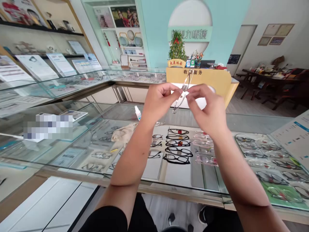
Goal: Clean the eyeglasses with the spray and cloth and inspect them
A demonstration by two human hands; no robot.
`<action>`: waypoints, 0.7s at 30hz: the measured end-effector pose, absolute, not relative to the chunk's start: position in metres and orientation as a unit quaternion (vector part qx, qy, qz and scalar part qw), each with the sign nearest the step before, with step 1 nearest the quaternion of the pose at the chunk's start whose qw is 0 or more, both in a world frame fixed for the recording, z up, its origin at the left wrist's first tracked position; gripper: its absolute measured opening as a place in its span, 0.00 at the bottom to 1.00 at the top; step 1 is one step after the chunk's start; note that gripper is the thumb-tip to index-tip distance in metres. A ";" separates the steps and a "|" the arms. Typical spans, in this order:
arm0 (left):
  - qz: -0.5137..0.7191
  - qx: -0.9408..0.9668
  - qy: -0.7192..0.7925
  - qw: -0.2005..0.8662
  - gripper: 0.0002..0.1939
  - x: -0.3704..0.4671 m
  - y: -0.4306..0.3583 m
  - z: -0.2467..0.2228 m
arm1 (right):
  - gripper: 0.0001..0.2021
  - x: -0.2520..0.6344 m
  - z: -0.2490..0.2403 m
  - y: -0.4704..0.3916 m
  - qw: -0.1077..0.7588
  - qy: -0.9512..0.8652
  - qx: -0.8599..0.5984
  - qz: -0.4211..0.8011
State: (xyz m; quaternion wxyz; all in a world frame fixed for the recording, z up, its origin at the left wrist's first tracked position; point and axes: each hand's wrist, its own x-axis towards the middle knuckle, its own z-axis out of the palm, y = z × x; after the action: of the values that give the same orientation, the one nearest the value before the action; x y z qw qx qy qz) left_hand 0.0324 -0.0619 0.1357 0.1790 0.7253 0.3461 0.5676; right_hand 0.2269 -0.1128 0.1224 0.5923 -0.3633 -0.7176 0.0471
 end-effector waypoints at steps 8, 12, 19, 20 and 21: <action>0.312 0.803 0.480 0.163 0.11 -0.007 -0.041 0.119 | 0.10 0.243 0.137 -0.120 0.589 -0.725 -0.345 0.091; 0.171 0.812 0.535 0.160 0.13 -0.034 -0.025 0.083 | 0.11 0.244 0.138 -0.120 0.549 -0.754 -0.357 0.053; 0.053 0.775 0.609 0.160 0.15 -0.077 0.000 0.035 | 0.15 0.246 0.139 -0.125 0.516 -0.757 -0.393 0.083; 0.043 0.774 0.611 0.161 0.14 -0.081 0.003 0.032 | 0.15 0.246 0.139 -0.126 0.517 -0.757 -0.390 0.092; 0.033 0.773 0.612 0.163 0.14 -0.083 0.006 0.029 | 0.15 0.246 0.139 -0.126 0.517 -0.756 -0.388 0.101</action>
State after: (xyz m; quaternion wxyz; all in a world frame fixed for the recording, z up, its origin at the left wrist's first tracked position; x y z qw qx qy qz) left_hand -0.0831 0.0058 0.0293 0.1631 0.7730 0.6122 0.0330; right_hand 0.2457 -0.1259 0.1388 0.5168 -0.3882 -0.7564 0.1007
